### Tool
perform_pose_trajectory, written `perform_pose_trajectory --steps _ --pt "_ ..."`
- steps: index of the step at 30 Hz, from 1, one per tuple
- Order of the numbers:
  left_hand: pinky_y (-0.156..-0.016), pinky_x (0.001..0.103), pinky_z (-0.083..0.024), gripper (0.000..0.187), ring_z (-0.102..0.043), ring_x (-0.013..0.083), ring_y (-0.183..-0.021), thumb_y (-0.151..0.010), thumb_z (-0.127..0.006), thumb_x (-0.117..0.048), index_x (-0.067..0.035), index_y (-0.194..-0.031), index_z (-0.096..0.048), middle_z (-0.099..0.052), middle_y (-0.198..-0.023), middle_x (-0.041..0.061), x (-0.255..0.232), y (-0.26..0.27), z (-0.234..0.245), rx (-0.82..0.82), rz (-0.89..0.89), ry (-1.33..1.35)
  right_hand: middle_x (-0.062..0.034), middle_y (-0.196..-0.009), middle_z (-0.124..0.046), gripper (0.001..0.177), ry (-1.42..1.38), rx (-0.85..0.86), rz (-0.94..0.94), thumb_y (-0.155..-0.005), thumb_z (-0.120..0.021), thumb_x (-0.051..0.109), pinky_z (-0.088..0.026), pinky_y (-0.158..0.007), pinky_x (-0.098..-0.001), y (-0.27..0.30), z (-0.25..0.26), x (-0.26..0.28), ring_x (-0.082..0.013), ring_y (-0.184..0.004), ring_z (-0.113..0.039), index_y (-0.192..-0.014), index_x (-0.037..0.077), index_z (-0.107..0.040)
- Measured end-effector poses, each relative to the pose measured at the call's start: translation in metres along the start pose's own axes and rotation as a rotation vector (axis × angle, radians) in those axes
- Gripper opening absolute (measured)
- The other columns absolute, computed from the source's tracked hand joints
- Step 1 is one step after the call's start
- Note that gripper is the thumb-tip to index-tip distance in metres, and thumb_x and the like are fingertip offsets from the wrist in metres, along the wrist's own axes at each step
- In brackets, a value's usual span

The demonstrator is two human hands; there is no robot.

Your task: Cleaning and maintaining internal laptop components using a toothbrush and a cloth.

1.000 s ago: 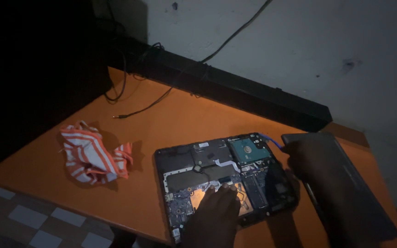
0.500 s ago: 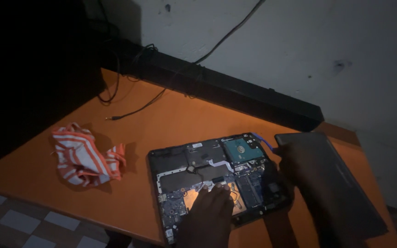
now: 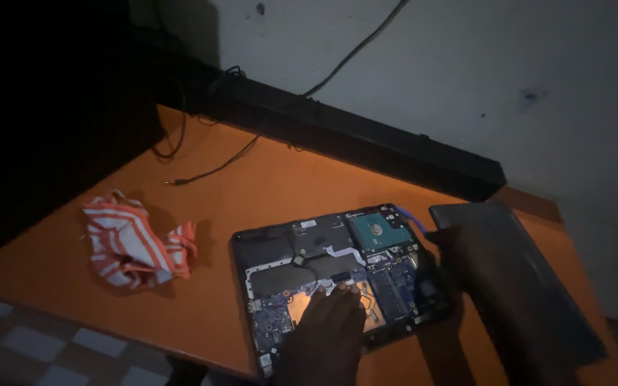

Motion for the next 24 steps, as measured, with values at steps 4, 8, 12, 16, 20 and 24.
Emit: perform_pose_trajectory --steps 4,8,12,16,20,24 --pt "-0.121 0.055 -0.031 0.041 -0.049 0.0398 -0.141 -0.081 -0.07 -0.007 0.006 -0.119 -0.061 -0.058 -0.135 0.024 -0.008 -0.004 0.0 0.063 0.064 -0.047 -0.0128 -0.108 -0.073 0.041 0.004 -0.034 0.037 -0.089 -0.072 0.032 -0.056 -0.079 -0.0352 0.024 0.003 -0.01 -0.0215 -0.093 -0.07 -0.126 0.014 -0.07" --pt "-0.117 0.055 -0.026 0.058 -0.042 0.045 -0.139 -0.075 -0.071 -0.007 0.012 -0.128 -0.055 -0.052 -0.138 0.029 -0.012 -0.009 0.012 0.202 0.095 -0.022 -0.0152 -0.103 -0.074 0.038 -0.273 0.215 -0.504 -0.095 -0.069 0.034 -0.057 -0.078 -0.0397 0.026 0.003 -0.027 -0.0261 -0.089 -0.07 -0.124 0.009 -0.074" --pt "-0.116 0.057 -0.024 0.057 -0.039 0.0474 -0.14 -0.08 -0.073 -0.013 0.012 -0.128 -0.052 -0.049 -0.141 0.03 -0.009 -0.004 0.004 0.232 0.011 -0.061 -0.0167 -0.105 -0.074 0.037 -0.515 0.593 -1.123 -0.105 -0.058 0.038 -0.058 -0.083 -0.0388 0.022 0.034 0.008 -0.0256 -0.091 -0.071 -0.132 0.015 -0.068" --pt "-0.117 0.055 -0.025 0.064 -0.039 0.0443 -0.141 -0.075 -0.071 -0.008 0.012 -0.133 -0.05 -0.048 -0.144 0.031 -0.016 -0.006 0.01 0.205 0.082 -0.094 -0.0069 -0.108 -0.08 0.035 -0.35 0.483 -0.535 -0.103 -0.054 0.025 -0.059 -0.086 -0.0323 0.029 0.028 0.007 -0.0163 -0.09 -0.076 -0.128 0.017 -0.077" --pt "-0.113 0.056 -0.028 0.062 -0.042 0.046 -0.134 -0.077 -0.075 -0.009 0.011 -0.131 -0.052 -0.05 -0.14 0.03 -0.018 -0.01 0.022 0.169 0.094 0.061 -0.0099 -0.118 -0.072 0.036 -0.391 0.472 -0.679 -0.102 -0.056 0.025 -0.057 -0.089 -0.0374 0.015 0.049 0.023 -0.0191 -0.098 -0.072 -0.134 0.013 -0.067" --pt "-0.112 0.053 -0.034 0.059 -0.048 0.0447 -0.131 -0.075 -0.078 -0.009 0.009 -0.126 -0.055 -0.054 -0.137 0.028 -0.022 -0.01 0.026 0.102 0.06 0.07 -0.01 -0.116 -0.075 0.038 -0.252 0.807 -0.811 -0.106 -0.053 0.029 -0.057 -0.091 -0.0357 -0.006 0.101 0.074 -0.0184 -0.098 -0.073 -0.143 0.02 -0.061"
Point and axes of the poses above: each hand's wrist, its own y-axis away from the middle knuckle, its own z-axis out of the back of the hand, x = y × z, the point moved 4 cm from there along -y, towards the middle knuckle
